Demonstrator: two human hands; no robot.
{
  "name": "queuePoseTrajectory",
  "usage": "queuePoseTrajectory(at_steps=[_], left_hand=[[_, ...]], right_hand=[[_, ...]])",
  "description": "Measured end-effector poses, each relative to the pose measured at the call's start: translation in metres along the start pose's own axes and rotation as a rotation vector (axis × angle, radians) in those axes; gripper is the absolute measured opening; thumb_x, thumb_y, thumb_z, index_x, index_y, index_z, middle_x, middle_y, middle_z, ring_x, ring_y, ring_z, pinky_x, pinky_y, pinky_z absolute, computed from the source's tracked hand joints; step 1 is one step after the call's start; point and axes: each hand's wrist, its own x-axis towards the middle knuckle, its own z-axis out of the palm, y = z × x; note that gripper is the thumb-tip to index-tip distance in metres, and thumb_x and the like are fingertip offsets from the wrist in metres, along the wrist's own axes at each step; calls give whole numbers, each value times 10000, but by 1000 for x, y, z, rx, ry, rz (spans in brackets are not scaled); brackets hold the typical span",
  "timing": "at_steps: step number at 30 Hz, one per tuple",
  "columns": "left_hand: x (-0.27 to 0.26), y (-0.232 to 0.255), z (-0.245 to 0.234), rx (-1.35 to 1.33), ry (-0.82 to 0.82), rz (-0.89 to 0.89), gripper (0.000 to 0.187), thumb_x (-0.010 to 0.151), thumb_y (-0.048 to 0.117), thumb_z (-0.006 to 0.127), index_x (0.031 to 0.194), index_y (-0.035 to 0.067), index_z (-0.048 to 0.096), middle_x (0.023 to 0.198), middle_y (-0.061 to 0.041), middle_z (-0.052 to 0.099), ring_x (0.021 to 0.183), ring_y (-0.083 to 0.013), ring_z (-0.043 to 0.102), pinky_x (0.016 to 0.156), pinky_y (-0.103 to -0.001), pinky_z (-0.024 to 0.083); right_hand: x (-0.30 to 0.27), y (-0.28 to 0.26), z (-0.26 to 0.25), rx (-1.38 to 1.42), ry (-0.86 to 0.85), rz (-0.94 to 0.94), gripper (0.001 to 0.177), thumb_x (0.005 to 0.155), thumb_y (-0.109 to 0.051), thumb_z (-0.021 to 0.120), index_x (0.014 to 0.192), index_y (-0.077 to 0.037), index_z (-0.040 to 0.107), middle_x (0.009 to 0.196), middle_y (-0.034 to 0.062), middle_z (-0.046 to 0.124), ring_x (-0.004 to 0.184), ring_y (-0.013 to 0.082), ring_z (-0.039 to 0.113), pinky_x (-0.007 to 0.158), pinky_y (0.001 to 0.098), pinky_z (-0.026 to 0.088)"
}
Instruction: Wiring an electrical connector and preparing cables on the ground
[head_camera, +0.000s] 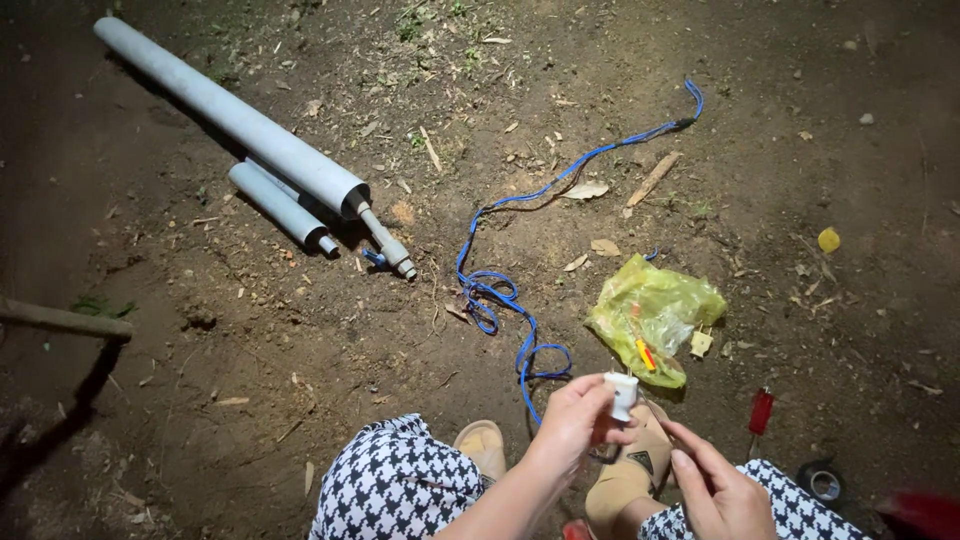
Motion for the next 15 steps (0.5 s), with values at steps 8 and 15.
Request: queuePoseTrajectory(at_steps=[8, 15], left_hand=[[-16, 17, 15, 117, -39, 112, 527, 981, 220, 639, 1477, 47, 592, 988, -69, 734, 698, -75, 640, 522, -165, 486], [-37, 41, 29, 416, -98, 168, 603, 883, 273, 730, 1458, 122, 631, 1062, 19, 538, 835, -54, 626, 622, -196, 501]], right_hand=[[-4, -1, -3, 195, -31, -68, 413, 944, -244, 620, 1321, -296, 780, 635, 7, 759, 460, 125, 548, 531, 248, 486], [-13, -8, -8, 375, -69, -34, 403, 962, -174, 609, 1323, -204, 786, 662, 55, 717, 398, 163, 491, 449, 274, 435]])
